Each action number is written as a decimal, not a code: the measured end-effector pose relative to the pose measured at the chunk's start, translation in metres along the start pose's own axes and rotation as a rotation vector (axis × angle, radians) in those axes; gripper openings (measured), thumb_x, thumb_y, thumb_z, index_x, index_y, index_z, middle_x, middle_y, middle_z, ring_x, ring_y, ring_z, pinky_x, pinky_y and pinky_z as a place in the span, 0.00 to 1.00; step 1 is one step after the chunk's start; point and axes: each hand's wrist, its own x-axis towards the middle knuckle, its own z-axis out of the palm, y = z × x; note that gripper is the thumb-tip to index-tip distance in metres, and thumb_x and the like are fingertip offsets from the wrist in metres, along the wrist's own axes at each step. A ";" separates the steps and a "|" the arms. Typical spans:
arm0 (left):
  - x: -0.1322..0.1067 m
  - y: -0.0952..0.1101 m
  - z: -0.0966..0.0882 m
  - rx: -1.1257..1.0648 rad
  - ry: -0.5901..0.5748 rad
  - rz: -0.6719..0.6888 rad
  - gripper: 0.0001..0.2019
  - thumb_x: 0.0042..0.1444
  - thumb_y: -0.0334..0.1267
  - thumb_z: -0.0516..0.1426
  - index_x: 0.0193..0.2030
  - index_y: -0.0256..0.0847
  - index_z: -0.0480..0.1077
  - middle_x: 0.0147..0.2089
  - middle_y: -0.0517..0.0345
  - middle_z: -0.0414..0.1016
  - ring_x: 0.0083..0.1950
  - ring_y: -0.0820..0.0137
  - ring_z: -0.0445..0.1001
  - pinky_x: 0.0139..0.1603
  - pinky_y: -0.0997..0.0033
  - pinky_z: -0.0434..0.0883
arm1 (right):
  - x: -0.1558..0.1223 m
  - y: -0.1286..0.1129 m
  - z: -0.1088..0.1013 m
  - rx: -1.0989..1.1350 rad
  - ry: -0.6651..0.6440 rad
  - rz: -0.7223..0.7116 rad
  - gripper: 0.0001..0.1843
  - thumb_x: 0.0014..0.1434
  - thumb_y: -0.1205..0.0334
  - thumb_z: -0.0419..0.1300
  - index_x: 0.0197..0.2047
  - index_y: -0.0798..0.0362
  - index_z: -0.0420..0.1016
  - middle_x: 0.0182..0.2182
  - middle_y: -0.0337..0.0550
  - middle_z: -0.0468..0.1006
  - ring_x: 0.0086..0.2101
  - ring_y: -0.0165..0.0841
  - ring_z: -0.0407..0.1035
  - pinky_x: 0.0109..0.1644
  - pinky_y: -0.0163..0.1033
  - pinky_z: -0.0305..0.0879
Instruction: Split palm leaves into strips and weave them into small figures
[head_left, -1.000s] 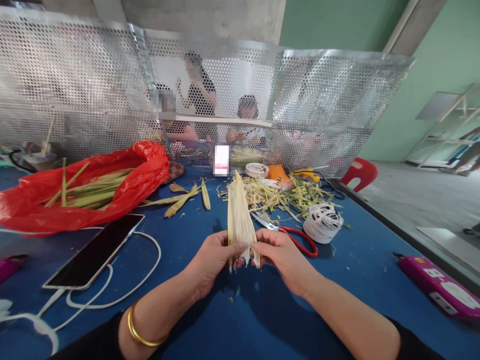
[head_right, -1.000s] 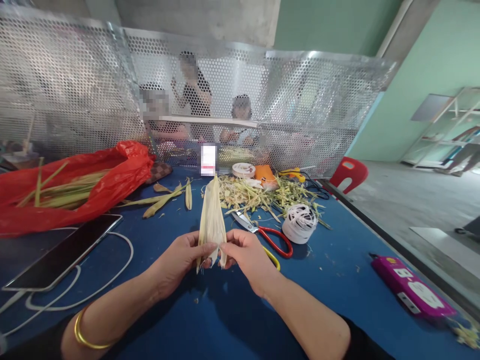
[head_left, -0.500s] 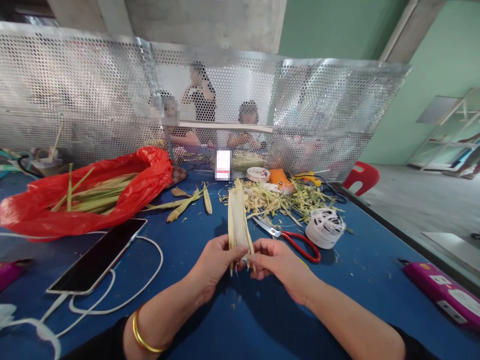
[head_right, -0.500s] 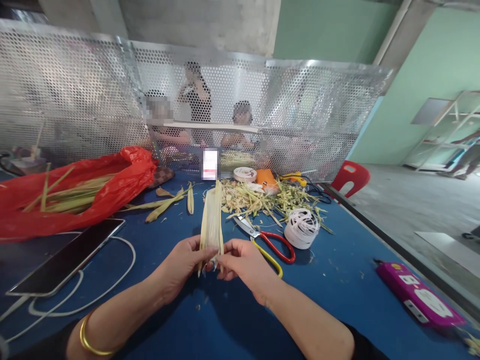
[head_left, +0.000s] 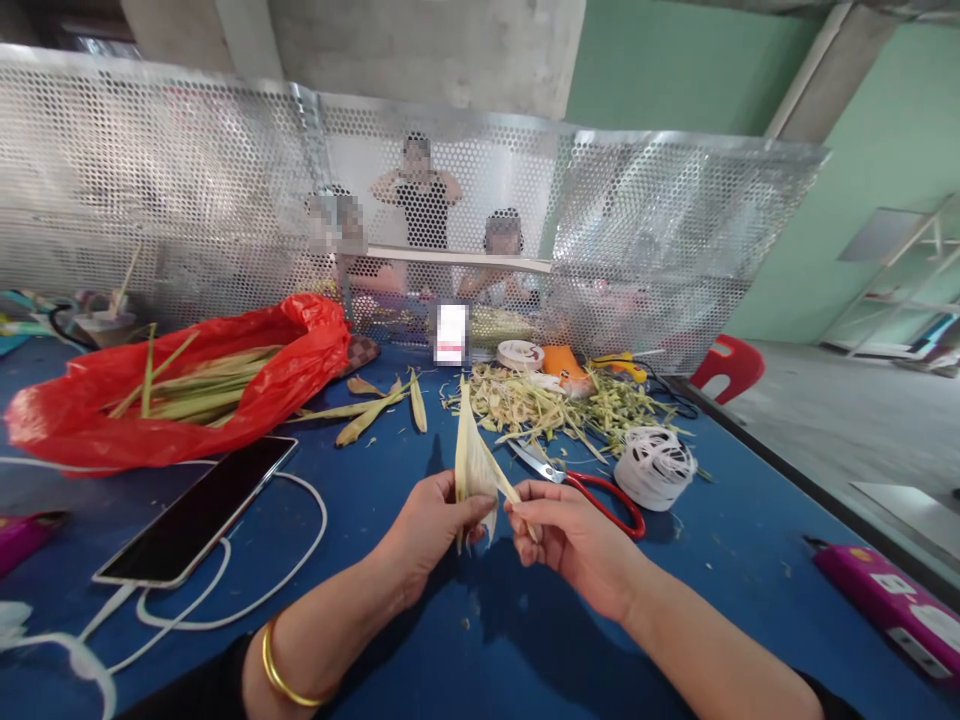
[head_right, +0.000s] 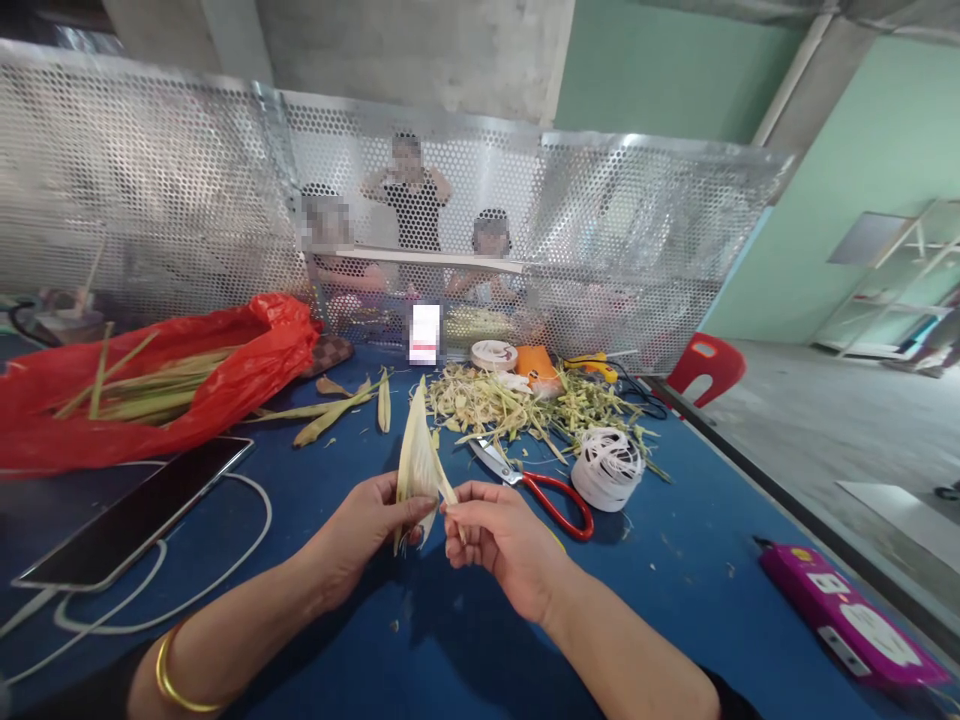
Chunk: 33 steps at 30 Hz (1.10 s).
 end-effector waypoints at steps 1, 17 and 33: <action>0.000 0.000 0.000 -0.004 0.011 0.005 0.12 0.40 0.37 0.66 0.31 0.33 0.73 0.23 0.60 0.70 0.21 0.78 0.63 0.23 0.77 0.63 | 0.000 -0.001 0.000 0.023 -0.008 -0.008 0.09 0.45 0.64 0.66 0.29 0.57 0.71 0.21 0.35 0.70 0.20 0.23 0.63 0.28 0.32 0.62; -0.008 0.002 0.003 0.088 -0.131 -0.050 0.08 0.37 0.34 0.63 0.28 0.35 0.76 0.21 0.60 0.70 0.21 0.77 0.62 0.24 0.76 0.62 | 0.005 0.003 -0.005 -0.290 0.156 -0.128 0.23 0.51 0.42 0.61 0.29 0.56 0.71 0.24 0.39 0.72 0.24 0.27 0.65 0.29 0.32 0.60; -0.003 -0.005 0.003 0.053 -0.068 -0.027 0.17 0.44 0.49 0.64 0.32 0.36 0.70 0.21 0.61 0.71 0.20 0.75 0.65 0.22 0.76 0.63 | -0.001 0.005 0.006 -0.351 0.028 -0.037 0.15 0.44 0.56 0.68 0.31 0.55 0.70 0.25 0.38 0.74 0.27 0.30 0.69 0.32 0.36 0.63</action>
